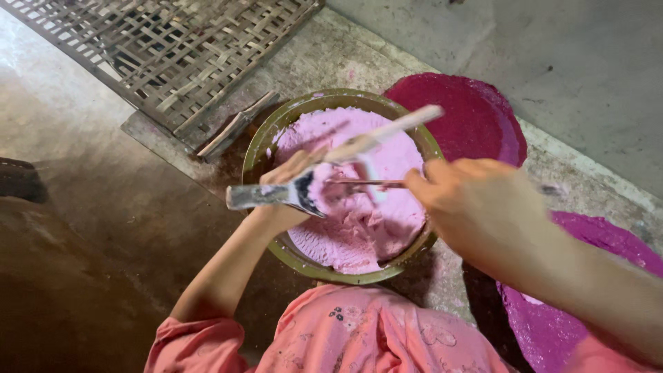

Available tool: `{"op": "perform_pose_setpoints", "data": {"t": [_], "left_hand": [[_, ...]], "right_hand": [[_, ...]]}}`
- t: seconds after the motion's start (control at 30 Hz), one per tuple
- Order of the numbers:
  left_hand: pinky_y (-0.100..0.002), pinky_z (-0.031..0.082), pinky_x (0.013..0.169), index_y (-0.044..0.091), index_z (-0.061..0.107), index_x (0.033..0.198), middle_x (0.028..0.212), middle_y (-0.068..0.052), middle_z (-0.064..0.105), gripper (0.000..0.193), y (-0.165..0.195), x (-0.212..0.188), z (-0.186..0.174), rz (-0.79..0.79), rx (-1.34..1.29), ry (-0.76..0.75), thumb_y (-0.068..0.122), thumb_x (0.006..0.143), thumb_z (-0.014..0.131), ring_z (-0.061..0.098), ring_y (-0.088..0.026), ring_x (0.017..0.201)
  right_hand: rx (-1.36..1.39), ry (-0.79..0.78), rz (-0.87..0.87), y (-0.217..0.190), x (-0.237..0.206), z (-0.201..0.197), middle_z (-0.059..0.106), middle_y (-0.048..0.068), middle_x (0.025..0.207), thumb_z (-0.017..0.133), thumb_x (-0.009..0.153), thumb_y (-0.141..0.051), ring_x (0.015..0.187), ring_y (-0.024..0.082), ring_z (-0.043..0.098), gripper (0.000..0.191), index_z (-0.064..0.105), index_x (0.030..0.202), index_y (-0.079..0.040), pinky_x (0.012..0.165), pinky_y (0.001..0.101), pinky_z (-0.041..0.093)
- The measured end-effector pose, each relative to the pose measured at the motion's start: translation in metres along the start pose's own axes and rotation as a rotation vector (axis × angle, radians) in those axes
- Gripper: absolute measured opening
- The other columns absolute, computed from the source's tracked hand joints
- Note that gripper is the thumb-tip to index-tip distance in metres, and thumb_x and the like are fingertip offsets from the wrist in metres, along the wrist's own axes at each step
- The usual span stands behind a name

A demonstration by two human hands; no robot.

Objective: The person fills a handheld extruder press with pink paste from a large basin using a small scraper, then squeezes the tool to extrude round paste discs onto round magenta drying boards. They place each disc with their hand, arrange the finished boards aside, and repeat the filling and extruding cycle.

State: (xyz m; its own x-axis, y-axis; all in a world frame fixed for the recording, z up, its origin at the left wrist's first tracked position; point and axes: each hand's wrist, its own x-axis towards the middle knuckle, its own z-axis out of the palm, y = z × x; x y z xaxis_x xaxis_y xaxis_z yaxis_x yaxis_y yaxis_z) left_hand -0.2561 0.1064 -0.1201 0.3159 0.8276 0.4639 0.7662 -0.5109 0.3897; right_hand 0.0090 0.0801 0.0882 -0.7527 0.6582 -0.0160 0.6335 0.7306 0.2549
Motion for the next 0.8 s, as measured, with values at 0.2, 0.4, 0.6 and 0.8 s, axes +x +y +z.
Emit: {"op": "perform_pose_setpoints", "data": {"t": [0.2, 0.4, 0.6, 0.8], "left_hand": [[-0.05, 0.049, 0.109, 0.01, 0.06, 0.137, 0.155, -0.01, 0.051, 0.069, 0.011, -0.001, 0.017, 0.053, -0.249, 0.098, 0.021, 0.071, 0.076, 0.054, -0.039, 0.134], [-0.044, 0.051, 0.112, 0.026, 0.075, 0.114, 0.144, -0.006, 0.063, 0.029, -0.004, -0.005, 0.01, -0.298, -0.068, 0.128, 0.021, 0.085, 0.079, 0.061, -0.031, 0.138], [-0.051, 0.052, 0.104, 0.001, 0.065, 0.128, 0.15, -0.023, 0.052, 0.05, -0.003, 0.002, 0.025, -0.166, 0.044, 0.359, 0.017, 0.082, 0.076, 0.057, -0.045, 0.131], [-0.056, 0.051, 0.105, 0.001, 0.066, 0.133, 0.168, -0.018, 0.037, 0.053, -0.017, 0.005, 0.004, -0.238, 0.113, 0.311, 0.013, 0.082, 0.074, 0.051, -0.048, 0.136]], "right_hand": [[-0.29, 0.033, -0.078, -0.051, 0.029, 0.071, 0.065, 0.005, 0.075, 0.064, 0.086, -0.016, 0.061, 0.019, 0.068, 0.02, 0.066, 0.101, -0.005, 0.051, 0.0315, 0.053], [0.288, 0.012, 0.203, -0.007, -0.007, 0.085, 0.073, 0.009, 0.095, 0.066, 0.086, -0.008, 0.079, 0.027, 0.074, 0.032, 0.068, 0.117, -0.01, 0.062, 0.0401, 0.058], [1.195, 0.553, 0.026, -0.051, 0.031, 0.162, 0.059, 0.028, 0.141, 0.069, 0.089, 0.01, 0.126, 0.035, 0.059, 0.07, 0.043, 0.153, 0.003, 0.104, 0.0445, 0.048], [1.366, 0.311, -0.045, -0.052, 0.008, 0.18, 0.068, 0.015, 0.127, 0.054, 0.105, 0.0, 0.103, 0.02, 0.066, 0.051, 0.045, 0.154, -0.003, 0.084, 0.034, 0.056]]}}
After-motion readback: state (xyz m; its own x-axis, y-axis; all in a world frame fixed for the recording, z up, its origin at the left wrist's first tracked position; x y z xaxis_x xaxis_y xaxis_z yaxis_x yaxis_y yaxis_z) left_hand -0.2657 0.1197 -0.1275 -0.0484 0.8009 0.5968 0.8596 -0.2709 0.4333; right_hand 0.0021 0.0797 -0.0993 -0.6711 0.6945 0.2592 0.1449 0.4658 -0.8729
